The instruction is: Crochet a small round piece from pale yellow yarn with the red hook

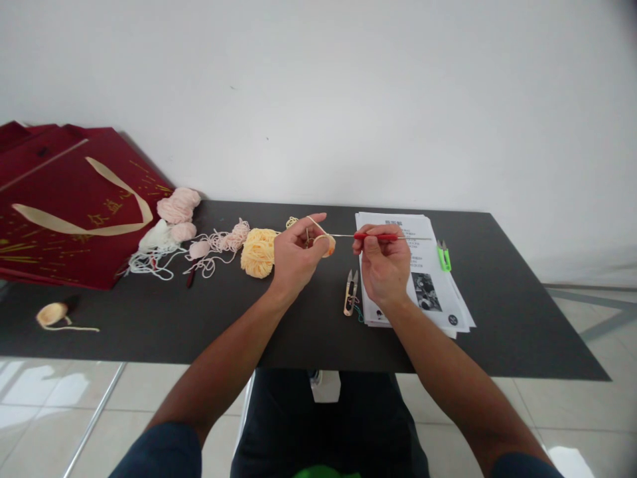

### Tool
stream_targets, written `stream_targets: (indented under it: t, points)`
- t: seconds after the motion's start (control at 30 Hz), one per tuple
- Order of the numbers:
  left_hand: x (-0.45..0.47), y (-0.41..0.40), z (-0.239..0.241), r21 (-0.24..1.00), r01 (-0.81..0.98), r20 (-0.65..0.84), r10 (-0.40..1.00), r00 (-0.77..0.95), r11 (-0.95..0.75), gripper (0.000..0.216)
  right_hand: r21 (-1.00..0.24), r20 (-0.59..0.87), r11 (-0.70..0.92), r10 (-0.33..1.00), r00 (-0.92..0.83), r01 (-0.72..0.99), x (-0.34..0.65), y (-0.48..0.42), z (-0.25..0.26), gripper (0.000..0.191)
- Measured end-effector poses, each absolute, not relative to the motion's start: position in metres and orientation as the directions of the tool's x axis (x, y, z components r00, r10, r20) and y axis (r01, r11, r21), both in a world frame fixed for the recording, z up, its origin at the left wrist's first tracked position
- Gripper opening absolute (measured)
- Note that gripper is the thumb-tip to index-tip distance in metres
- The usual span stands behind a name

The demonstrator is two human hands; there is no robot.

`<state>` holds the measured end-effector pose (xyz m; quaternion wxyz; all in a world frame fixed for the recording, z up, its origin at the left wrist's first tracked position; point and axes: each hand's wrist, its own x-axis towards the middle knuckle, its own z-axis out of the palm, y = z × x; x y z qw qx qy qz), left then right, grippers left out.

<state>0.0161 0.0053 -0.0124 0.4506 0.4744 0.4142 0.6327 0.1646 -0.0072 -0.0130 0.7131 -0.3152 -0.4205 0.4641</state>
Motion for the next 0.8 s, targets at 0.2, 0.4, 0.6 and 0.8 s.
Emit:
stream_targets:
  t: [0.2, 0.4, 0.6, 0.8]
  points:
    - [0.0161, 0.0058, -0.012, 0.951, -0.174, 0.228, 0.96, -0.165, -0.256, 0.039, -0.84, 0.334, 0.401, 0.913, 0.236, -0.365, 0.1651, -0.0072, -0.0134, 0.017]
    - [0.0163, 0.0047, -0.0102, 0.951, -0.169, 0.231, 0.957, -0.176, -0.261, 0.038, -0.846, 0.336, 0.406, 0.909, 0.247, -0.345, 0.1639, -0.0082, -0.0142, 0.016]
    - [0.0164, 0.0036, -0.0116, 0.953, -0.124, 0.245, 0.945, -0.215, -0.275, 0.036, -0.846, 0.348, 0.419, 0.902, 0.254, -0.329, 0.1606, -0.0108, -0.0164, 0.012]
    - [0.0168, 0.0025, -0.0114, 0.957, -0.027, 0.268, 0.918, -0.291, -0.288, 0.031, -0.843, 0.386, 0.457, 0.882, 0.272, -0.283, 0.1565, -0.0163, -0.0188, 0.008]
